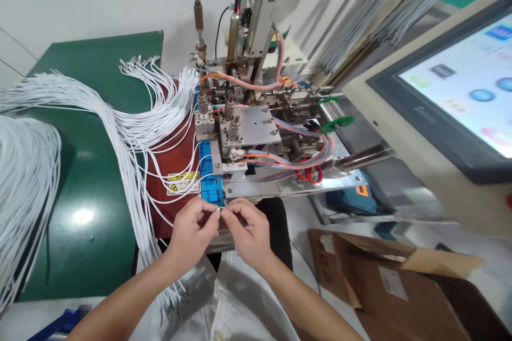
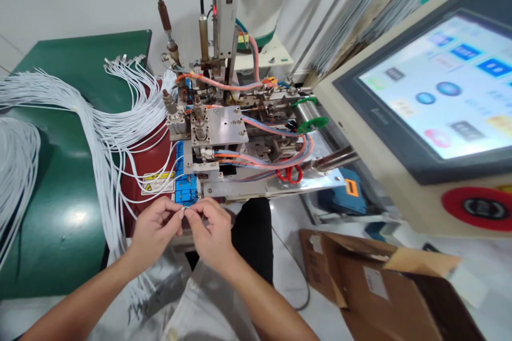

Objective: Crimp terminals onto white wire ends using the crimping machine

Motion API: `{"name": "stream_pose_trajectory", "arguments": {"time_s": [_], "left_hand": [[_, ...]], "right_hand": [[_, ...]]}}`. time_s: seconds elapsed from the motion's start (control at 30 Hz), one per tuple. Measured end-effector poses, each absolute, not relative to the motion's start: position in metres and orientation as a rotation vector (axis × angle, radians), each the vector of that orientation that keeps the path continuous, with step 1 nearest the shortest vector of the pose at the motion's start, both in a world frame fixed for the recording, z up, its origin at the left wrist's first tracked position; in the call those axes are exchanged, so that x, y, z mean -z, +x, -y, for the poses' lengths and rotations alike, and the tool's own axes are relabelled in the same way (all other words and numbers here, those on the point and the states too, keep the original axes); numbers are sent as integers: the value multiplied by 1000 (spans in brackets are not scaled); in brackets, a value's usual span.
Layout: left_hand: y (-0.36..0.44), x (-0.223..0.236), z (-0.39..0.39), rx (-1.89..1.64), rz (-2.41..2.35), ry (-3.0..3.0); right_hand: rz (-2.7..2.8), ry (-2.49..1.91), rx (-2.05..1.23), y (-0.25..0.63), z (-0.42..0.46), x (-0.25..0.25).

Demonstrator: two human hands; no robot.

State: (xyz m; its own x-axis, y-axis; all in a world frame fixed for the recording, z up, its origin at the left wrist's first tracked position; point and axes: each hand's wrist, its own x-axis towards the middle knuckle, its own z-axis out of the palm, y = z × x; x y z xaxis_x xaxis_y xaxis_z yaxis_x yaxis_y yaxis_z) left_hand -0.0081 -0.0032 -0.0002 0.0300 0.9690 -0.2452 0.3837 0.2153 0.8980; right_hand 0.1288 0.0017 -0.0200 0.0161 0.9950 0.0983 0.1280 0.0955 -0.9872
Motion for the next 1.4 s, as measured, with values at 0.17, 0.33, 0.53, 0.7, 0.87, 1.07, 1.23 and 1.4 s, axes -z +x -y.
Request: {"name": "stream_pose_trajectory", "arguments": {"time_s": [0.17,0.33,0.53,0.7,0.87,1.07,1.23,1.4], "left_hand": [[-5,7,7,-799,-1505,1265],[-5,14,7,-826,-1529,1285],[-12,10,2,-729,-1553,1425],[-27,4,-11,-529,-1556,1768],[-29,7,-18,-456,-1540,2001],[-26,11,-20,-494,-1603,2088],[-23,10,-21,-386,-1688,2109],[-25,13,-22,-430,-1613,2171]], "right_hand": [[1231,-1246,-1171,129,-1,27],[1228,-1306,-1185,131,-5,25],[1358,-1373,-1055,130,-4,27],[1214,-1457,-1224,132,-13,44],[1060,-1428,-1381,129,-21,53],[1136,-1534,-1309,129,-22,54],[1249,-1630,-1317,132,-28,60],[1410,-1549,-1296,140,-33,61]]}}
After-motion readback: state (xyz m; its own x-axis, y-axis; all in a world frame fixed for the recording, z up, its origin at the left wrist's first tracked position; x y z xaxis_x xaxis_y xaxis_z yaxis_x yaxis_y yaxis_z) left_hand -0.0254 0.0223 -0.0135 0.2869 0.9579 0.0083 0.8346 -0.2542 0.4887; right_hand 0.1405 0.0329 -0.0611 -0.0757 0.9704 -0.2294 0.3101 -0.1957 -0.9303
